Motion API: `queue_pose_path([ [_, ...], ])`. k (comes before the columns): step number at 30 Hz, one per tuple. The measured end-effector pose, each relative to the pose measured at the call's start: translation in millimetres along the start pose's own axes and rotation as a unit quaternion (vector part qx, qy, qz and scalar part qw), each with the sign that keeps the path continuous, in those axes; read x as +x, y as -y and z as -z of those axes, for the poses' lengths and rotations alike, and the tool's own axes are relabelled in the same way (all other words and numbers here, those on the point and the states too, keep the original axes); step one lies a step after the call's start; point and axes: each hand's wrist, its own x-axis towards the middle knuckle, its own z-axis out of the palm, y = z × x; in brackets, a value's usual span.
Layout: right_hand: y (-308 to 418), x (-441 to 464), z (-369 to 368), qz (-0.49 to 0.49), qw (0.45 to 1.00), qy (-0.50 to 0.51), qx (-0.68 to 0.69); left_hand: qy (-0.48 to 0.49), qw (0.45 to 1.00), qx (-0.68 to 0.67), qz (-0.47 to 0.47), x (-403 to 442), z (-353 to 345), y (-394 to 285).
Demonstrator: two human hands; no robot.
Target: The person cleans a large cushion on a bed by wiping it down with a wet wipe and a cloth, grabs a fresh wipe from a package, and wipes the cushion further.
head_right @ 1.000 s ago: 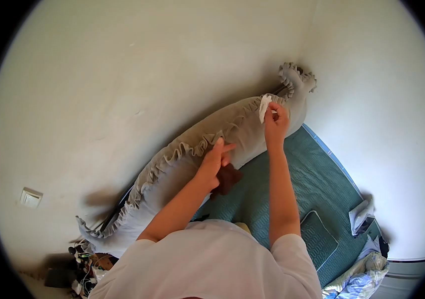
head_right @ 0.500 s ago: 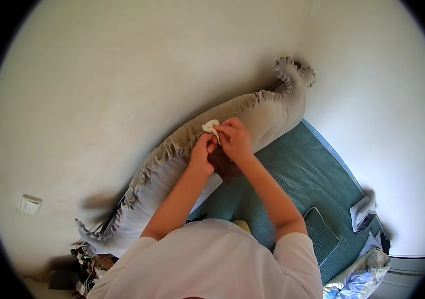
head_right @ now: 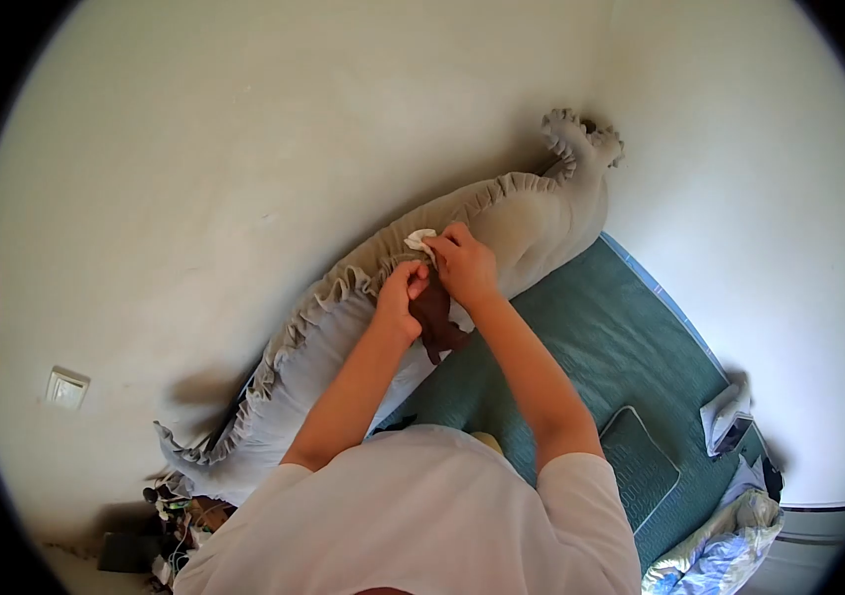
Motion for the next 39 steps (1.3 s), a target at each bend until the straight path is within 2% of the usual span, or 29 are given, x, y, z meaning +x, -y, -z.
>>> queue_pose_path([
  [2, -19, 5, 0, 0.009, 0.999, -0.012, -0.03, 0.013, 1.0, 0.003, -0.005, 0, -4, -4],
  [4, -41, 14, 6, -0.03, 0.993, -0.064, -0.089, 0.02, 1.0, 0.0, -0.008, -4, -3, -1],
  [7, -16, 24, 33, -0.076, 0.991, -0.113, -0.003, 0.013, 0.999, 0.019, -0.036, 3, 0, -3],
  [8, -8, 16, 28, -0.077, 0.991, -0.112, -0.003, 0.014, 1.0, 0.002, -0.024, 6, 2, -1],
  [10, 6, -2, 6, 0.007, 0.999, -0.012, 0.032, 0.014, 1.0, -0.013, -0.01, 4, 5, 4],
  [12, -18, -8, -5, -0.009, 1.0, -0.007, 0.008, -0.033, 0.997, 0.044, -0.053, -1, 2, 6],
  [14, -45, -7, -14, -0.021, 0.994, -0.066, -0.084, -0.016, 0.997, 0.049, -0.056, -3, -4, -4],
  [15, -37, -8, -3, -0.029, 0.994, -0.06, -0.083, -0.007, 0.998, 0.052, -0.044, -10, -2, 1],
  [17, -31, 13, 24, -0.125, 0.99, -0.059, -0.035, 0.009, 0.999, 0.039, -0.027, -5, 2, 1],
  [18, -21, 16, 26, -0.123, 0.99, -0.059, -0.035, 0.023, 0.999, 0.027, -0.013, -4, 3, -1],
  [20, 2, 13, 19, 0.011, 1.0, -0.015, -0.007, 0.01, 0.999, 0.022, -0.027, -2, 0, 3],
  [21, 4, 7, 14, 0.009, 1.0, -0.014, -0.006, -0.005, 0.999, 0.02, -0.036, -3, 1, 6],
  [23, 2, -7, 3, -0.04, 0.996, 0.079, 0.003, -0.019, 0.998, 0.055, -0.029, -7, 12, 15],
  [25, -43, 7, -12, -0.026, 0.998, 0.044, -0.028, -0.023, 0.995, 0.088, -0.038, -2, 9, 8],
  [27, -40, 9, -6, -0.025, 0.998, 0.021, -0.056, 0.044, 0.987, 0.142, -0.066, -8, 7, 10],
  [30, 3, 32, 15, 0.089, 0.979, 0.129, -0.128, 0.017, 0.979, 0.195, -0.063, -10, 2, 13],
  [32, 27, 41, 23, 0.16, 0.951, 0.201, -0.174, 0.008, 0.981, 0.172, -0.087, -4, 5, 24],
  [33, 20, 37, 18, 0.16, 0.95, 0.204, -0.173, -0.001, 0.983, 0.15, -0.109, -2, 8, 31],
  [34, 6, 31, 8, 0.085, 0.96, 0.223, -0.149, -0.005, 0.983, 0.148, -0.107, -6, 16, 37],
  [35, -7, 33, 2, 0.014, 0.963, 0.238, -0.126, 0.009, 0.968, 0.215, -0.129, -10, 22, 40],
  [36, -23, 44, 1, 0.022, 0.963, 0.239, -0.126, 0.022, 0.947, 0.282, -0.151, -10, 23, 40],
  [37, -39, 50, 3, 0.0, 0.956, 0.219, -0.195, 0.066, 0.957, 0.237, -0.157, -13, 23, 44],
  [38, -35, 58, 6, -0.02, 0.944, 0.197, -0.264, 0.061, 0.958, 0.232, -0.157, -12, 26, 46],
  [39, -26, 60, 5, -0.015, 0.943, 0.2, -0.264, 0.058, 0.949, 0.263, -0.166, -8, 28, 47],
])
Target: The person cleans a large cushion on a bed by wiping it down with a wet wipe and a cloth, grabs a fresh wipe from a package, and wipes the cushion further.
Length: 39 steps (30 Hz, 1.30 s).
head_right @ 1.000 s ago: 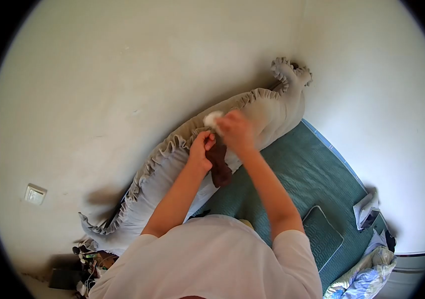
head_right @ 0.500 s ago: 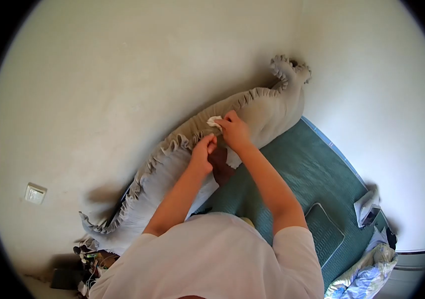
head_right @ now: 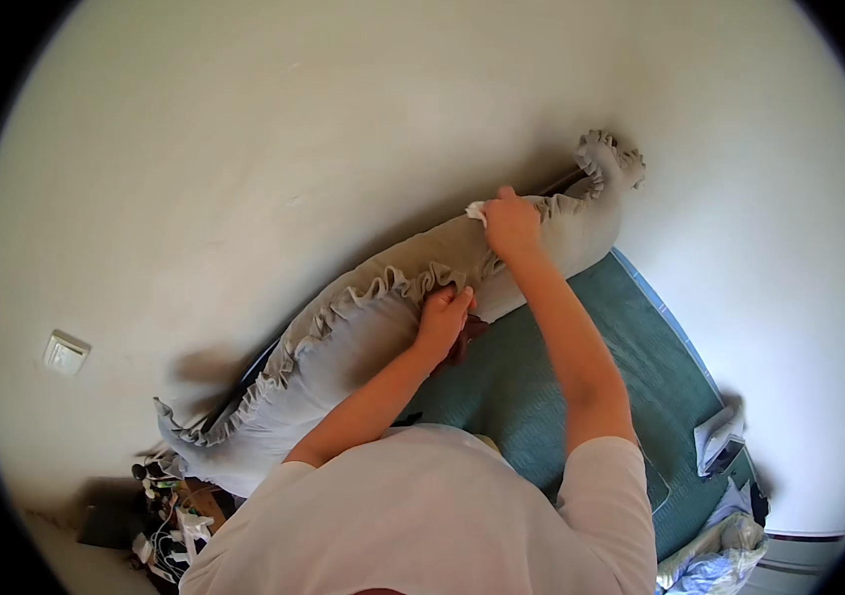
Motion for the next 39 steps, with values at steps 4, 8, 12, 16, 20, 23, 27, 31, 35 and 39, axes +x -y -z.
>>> queue_pose_path([
  [4, 39, -17, -12, 0.147, 0.977, -0.022, 0.151, -0.009, 0.988, 0.063, -0.143, 17, 0, 22],
  [8, 30, -13, 0, 0.134, 0.984, -0.031, 0.116, 0.018, 0.988, 0.139, 0.059, -25, 4, -36],
  [12, 25, -1, 16, 0.07, 0.991, -0.05, 0.1, -0.062, 0.853, 0.491, -0.165, -107, 29, -97],
  [16, 49, -10, 31, 0.107, 0.968, -0.042, 0.224, -0.287, 0.718, 0.6, -0.207, -98, 58, -115],
  [20, 109, -18, 46, 0.143, 0.94, -0.044, 0.308, -0.228, 0.671, 0.632, -0.312, -81, 82, -70],
  [23, 131, -36, 28, 0.296, 0.932, 0.093, 0.189, -0.216, 0.631, 0.601, -0.441, -86, 96, -56],
  [27, 59, -21, -6, 0.196, 0.977, 0.076, 0.022, -0.195, 0.615, 0.613, -0.455, -95, 106, -45],
  [31, 59, -1, 30, 0.099, 0.993, 0.037, 0.05, -0.173, 0.622, 0.619, -0.447, -97, 99, -51],
  [35, 113, -44, 34, 0.289, 0.946, 0.032, 0.145, -0.178, 0.616, 0.609, -0.467, -90, 93, -55],
  [39, 21, -36, 8, 0.163, 0.985, 0.043, -0.036, -0.166, 0.626, 0.606, -0.462, -80, 104, -53],
])
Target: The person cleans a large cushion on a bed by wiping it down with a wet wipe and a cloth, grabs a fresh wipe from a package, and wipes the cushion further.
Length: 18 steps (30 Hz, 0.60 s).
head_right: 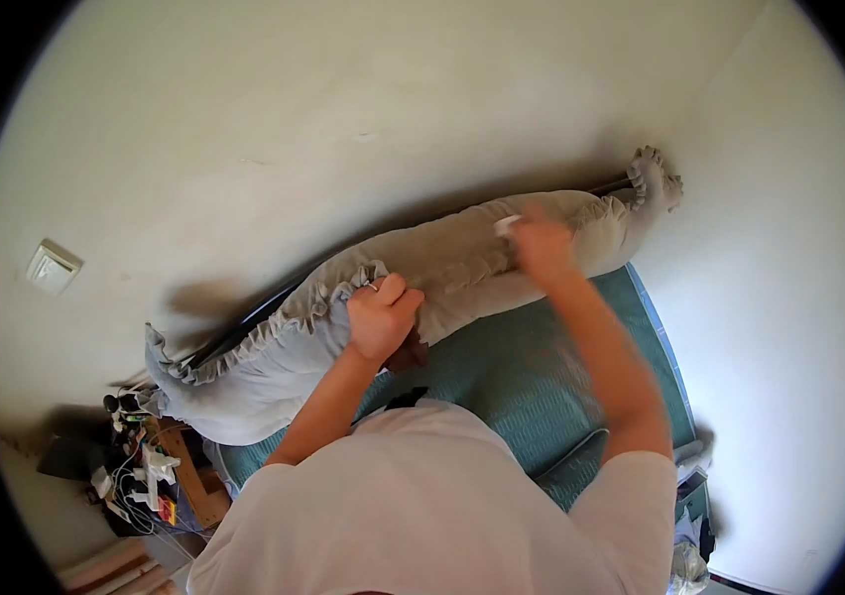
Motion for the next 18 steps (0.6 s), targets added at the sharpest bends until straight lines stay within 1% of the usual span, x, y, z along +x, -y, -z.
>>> queue_pose_path([
  [1, -27, 1, -8, -0.032, 0.999, -0.014, -0.019, -0.005, 1.0, 0.002, 0.006, 0, -1, 1],
  [2, -26, 3, 1, -0.033, 0.999, -0.014, -0.022, -0.007, 1.0, 0.0, 0.005, 0, -2, 2],
  [4, -13, 14, 36, -0.082, 0.99, -0.101, 0.046, -0.009, 1.0, 0.027, -0.002, 2, -6, 0],
  [6, 52, 19, 47, 0.01, 0.983, -0.141, 0.122, -0.018, 1.0, 0.025, 0.0, 4, -8, 1],
  [7, 91, 8, 40, 0.035, 0.986, -0.08, 0.141, -0.023, 0.999, 0.027, 0.003, 4, -7, 1],
  [8, 114, 0, 34, 0.062, 0.985, -0.021, 0.16, -0.018, 0.999, 0.027, -0.001, 3, -7, 4],
  [9, 102, -4, 18, 0.058, 0.985, -0.021, 0.164, -0.008, 1.0, 0.013, 0.009, 1, -7, 7],
  [11, 50, -6, -22, -0.01, 0.995, -0.063, 0.076, 0.002, 1.0, -0.002, 0.025, 0, -8, 10],
  [13, -6, -4, -28, -0.052, 0.985, -0.122, 0.111, -0.017, 0.999, -0.022, 0.018, 1, -6, 9],
  [14, -1, -3, -18, -0.053, 0.985, -0.123, 0.11, -0.018, 0.999, -0.023, 0.017, 1, -5, 9],
  [16, 23, 3, 21, -0.072, 0.965, -0.209, 0.14, -0.031, 0.999, -0.017, 0.034, 5, -6, 5],
  [18, 85, -1, 26, 0.038, 0.957, -0.241, 0.156, -0.034, 0.998, -0.014, 0.047, 6, -7, 3],
])
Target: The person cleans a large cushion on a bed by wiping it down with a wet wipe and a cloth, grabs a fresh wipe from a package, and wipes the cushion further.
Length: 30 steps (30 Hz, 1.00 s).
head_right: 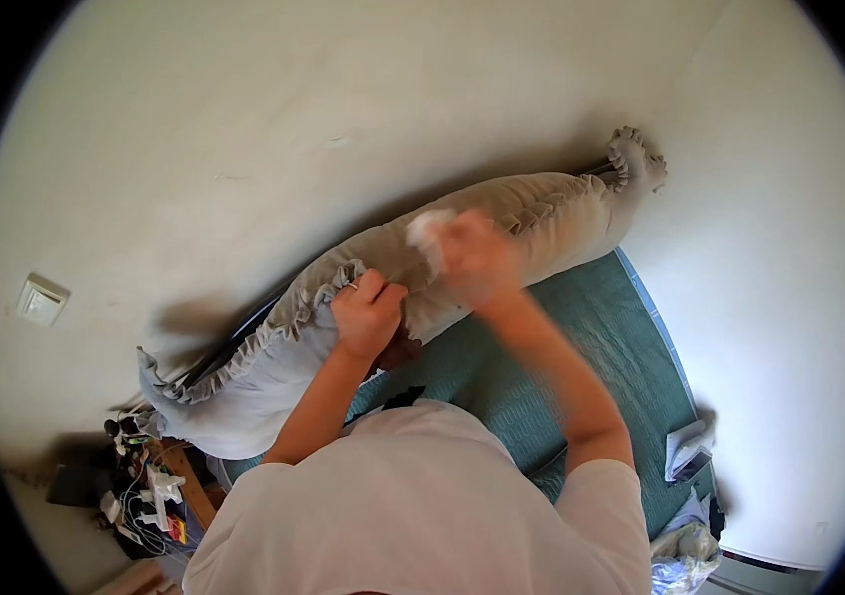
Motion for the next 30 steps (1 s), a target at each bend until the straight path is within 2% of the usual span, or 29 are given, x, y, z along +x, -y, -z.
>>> queue_pose_path([
  [2, 31, -25, -17, -0.01, 0.991, 0.117, 0.069, 0.004, 1.0, 0.006, 0.01, -2, 1, -1],
  [3, 15, -35, -26, -0.014, 0.991, 0.116, 0.068, 0.005, 0.999, -0.029, 0.036, -4, 1, 1],
  [5, -49, -40, -38, -0.053, 0.995, 0.081, -0.031, -0.004, 0.996, -0.056, 0.066, 1, 0, 5],
  [7, -77, -31, -21, -0.103, 0.993, 0.03, -0.055, -0.012, 0.991, -0.1, 0.088, 4, 3, 2],
  [8, -73, -26, -13, -0.104, 0.993, 0.026, -0.056, -0.013, 0.991, -0.1, 0.084, 4, 2, 2],
  [10, -51, -11, 1, -0.15, 0.987, -0.058, -0.011, -0.041, 0.993, -0.083, 0.077, 3, -1, 2],
  [12, 1, -7, -11, -0.031, 0.998, -0.052, 0.012, -0.04, 0.994, -0.069, 0.075, 2, -1, 2],
  [14, 48, -20, -29, -0.043, 0.988, 0.051, 0.14, -0.034, 0.995, -0.054, 0.075, -1, -1, 2],
  [16, 25, -29, -40, -0.049, 0.993, 0.053, 0.098, -0.054, 0.959, -0.196, 0.197, -1, -1, 9],
  [20, -25, -19, -38, -0.095, 0.995, 0.033, 0.013, -0.056, 0.957, -0.201, 0.204, 7, -1, 9],
  [21, -24, -14, -33, -0.091, 0.995, 0.029, 0.014, -0.065, 0.955, -0.204, 0.205, 7, -2, 12],
  [23, -14, -7, -13, -0.152, 0.985, 0.012, 0.082, -0.076, 0.954, -0.205, 0.203, 9, 0, 12],
  [25, 28, 8, 3, -0.102, 0.986, 0.02, 0.127, -0.054, 0.94, -0.237, 0.24, 9, 2, 9],
  [27, 53, 6, 2, -0.054, 0.969, 0.137, 0.201, -0.063, 0.928, -0.252, 0.269, 6, -6, 14],
  [28, 56, 5, -3, -0.057, 0.969, 0.134, 0.199, -0.072, 0.914, -0.267, 0.297, 5, -10, 16],
  [29, 56, 3, -11, -0.043, 0.977, 0.11, 0.179, -0.05, 0.937, -0.238, 0.251, 12, 2, 11],
  [30, 53, 2, -17, -0.027, 0.983, 0.087, 0.16, -0.051, 0.937, -0.239, 0.249, 13, 2, 12],
])
